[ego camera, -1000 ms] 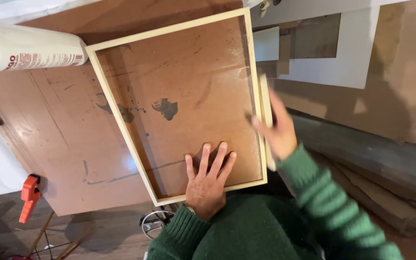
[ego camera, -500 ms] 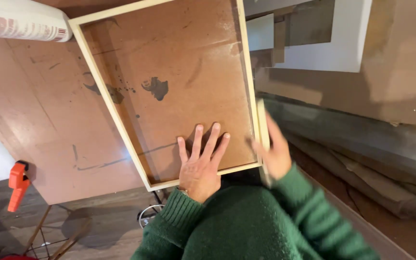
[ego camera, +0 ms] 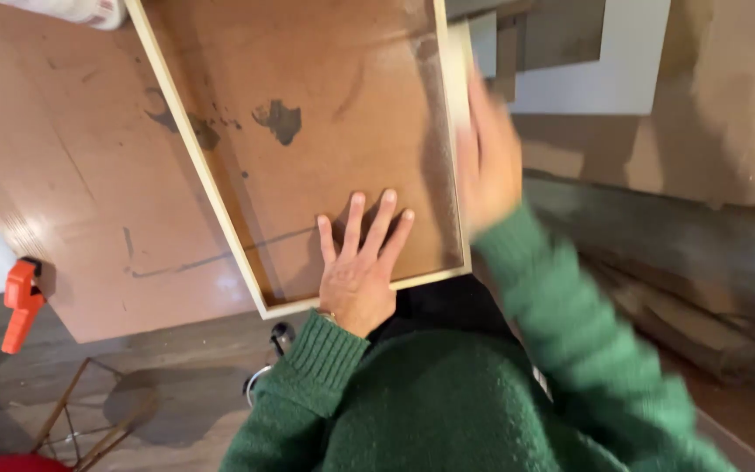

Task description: Sanding the edges and joints of a small wooden frame using a sanding block.

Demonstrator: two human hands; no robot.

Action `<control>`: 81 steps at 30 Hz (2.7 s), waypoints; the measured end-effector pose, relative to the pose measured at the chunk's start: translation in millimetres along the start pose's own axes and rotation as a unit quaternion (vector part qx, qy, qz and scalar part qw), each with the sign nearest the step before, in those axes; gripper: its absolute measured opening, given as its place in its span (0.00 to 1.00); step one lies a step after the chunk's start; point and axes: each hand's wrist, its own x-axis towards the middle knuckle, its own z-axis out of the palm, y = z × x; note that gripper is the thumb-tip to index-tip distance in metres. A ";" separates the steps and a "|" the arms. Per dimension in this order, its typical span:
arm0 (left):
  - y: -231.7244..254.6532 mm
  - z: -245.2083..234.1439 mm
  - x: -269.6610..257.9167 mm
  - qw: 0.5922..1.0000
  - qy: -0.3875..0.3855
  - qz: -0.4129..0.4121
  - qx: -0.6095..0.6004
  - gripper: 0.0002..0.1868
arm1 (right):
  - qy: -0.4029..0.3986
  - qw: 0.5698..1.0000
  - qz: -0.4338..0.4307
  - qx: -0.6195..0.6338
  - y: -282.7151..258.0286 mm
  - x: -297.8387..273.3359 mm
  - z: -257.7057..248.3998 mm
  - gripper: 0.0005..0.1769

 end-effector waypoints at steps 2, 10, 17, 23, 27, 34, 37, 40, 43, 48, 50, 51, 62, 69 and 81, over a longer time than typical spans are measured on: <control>-2.1 -1.7 2.9 1.000 0.007 -0.003 -0.001 0.47 | -0.017 0.998 0.038 -0.046 8.6 -83.6 -7.1 0.26; -2.0 -0.3 3.4 1.000 -0.002 -0.007 -0.002 0.48 | -0.054 0.969 0.051 -0.238 36.1 -6.6 3.8 0.29; 1.1 -2.9 -0.7 1.000 -0.016 -0.003 0.000 0.47 | 0.002 0.946 -0.056 -0.319 37.0 28.7 2.9 0.25; -3.5 -2.9 1.8 1.000 0.005 -0.011 0.001 0.46 | -0.058 0.946 0.016 -0.320 6.9 -74.3 -17.1 0.32; -3.0 -2.1 -1.3 1.000 0.001 -0.007 0.011 0.46 | -0.005 0.941 -0.118 -0.317 29.1 25.8 -6.2 0.32; -7.4 7.0 -3.3 0.996 0.060 0.028 0.066 0.43 | -0.007 0.998 -0.040 -0.039 30.0 115.1 -31.7 0.15; -7.3 -16.1 -2.9 0.998 0.031 0.031 0.044 0.53 | -0.029 0.927 0.086 0.364 -6.1 94.2 -41.3 0.19; -10.7 -38.8 0.8 0.998 -0.042 0.035 -0.027 0.64 | -0.100 0.793 0.197 0.568 -41.2 27.5 -30.5 0.32; -12.5 -30.3 -6.7 0.992 0.011 0.030 -0.125 0.54 | -0.131 0.767 0.314 0.545 -31.8 -27.9 -13.2 0.29; 22.9 -41.4 -12.0 0.857 0.114 -0.073 -0.497 0.42 | -0.111 0.844 0.241 0.466 -37.1 -60.9 -1.2 0.26; 28.6 -41.5 -11.1 0.844 0.128 -0.067 -0.517 0.42 | -0.107 0.840 0.269 0.458 -39.4 -64.0 0.7 0.26; 31.2 -40.8 -10.5 0.829 0.140 -0.061 -0.538 0.43 | -0.103 0.835 0.301 0.448 -40.0 -65.7 1.9 0.26; 6.8 -13.5 -39.5 0.616 0.101 -0.104 -0.775 0.36 | -0.149 0.712 0.401 0.557 -29.4 -50.1 -22.3 0.34; 15.7 4.9 -44.4 0.580 0.144 -0.111 -0.794 0.34 | -0.220 0.704 0.408 0.538 11.9 -39.5 -16.7 0.34; 55.3 26.3 -39.3 0.394 0.230 -0.111 -0.883 0.30 | -0.520 0.794 0.281 0.141 -19.6 66.0 9.4 0.33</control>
